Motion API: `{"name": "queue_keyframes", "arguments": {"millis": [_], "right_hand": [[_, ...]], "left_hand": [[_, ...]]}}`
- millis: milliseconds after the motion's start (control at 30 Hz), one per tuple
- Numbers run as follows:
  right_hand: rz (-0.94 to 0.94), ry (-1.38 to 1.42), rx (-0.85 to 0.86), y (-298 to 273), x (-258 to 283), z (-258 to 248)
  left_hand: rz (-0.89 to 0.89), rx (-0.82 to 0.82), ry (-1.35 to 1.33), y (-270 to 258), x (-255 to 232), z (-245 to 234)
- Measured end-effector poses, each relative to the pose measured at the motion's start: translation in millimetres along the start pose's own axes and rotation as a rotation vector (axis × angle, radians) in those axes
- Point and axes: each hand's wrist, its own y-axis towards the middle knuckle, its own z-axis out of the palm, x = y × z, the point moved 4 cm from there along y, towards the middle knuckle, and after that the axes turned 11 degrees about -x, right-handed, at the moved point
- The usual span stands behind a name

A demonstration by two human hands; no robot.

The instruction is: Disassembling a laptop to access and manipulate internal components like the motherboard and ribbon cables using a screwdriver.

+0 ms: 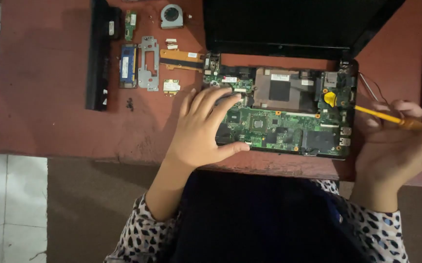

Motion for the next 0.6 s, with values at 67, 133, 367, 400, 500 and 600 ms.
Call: {"name": "queue_keyframes", "arguments": {"millis": [67,133,367,400,500,600], "right_hand": [[0.033,0.020,-0.051,5,-5,-4],[-0.110,-0.092,0.056,8,-8,-11],[-0.053,-0.089,-0.212,-1,-5,3],[-0.220,-0.162,-0.024,-4,3,14],[-0.415,-0.214,0.205,-4,6,26],[-0.462,-0.249,0.273,-7,9,33]], "left_hand": [[0.006,-0.015,0.009,5,-1,-1],[-0.016,-0.053,0.044,8,-2,-4],[-0.026,-0.006,0.137,8,-8,3],[-0.024,-0.015,0.120,7,-9,4],[-0.031,-0.016,0.109,3,-10,9],[-0.031,-0.025,0.125,0,-10,11]]}}
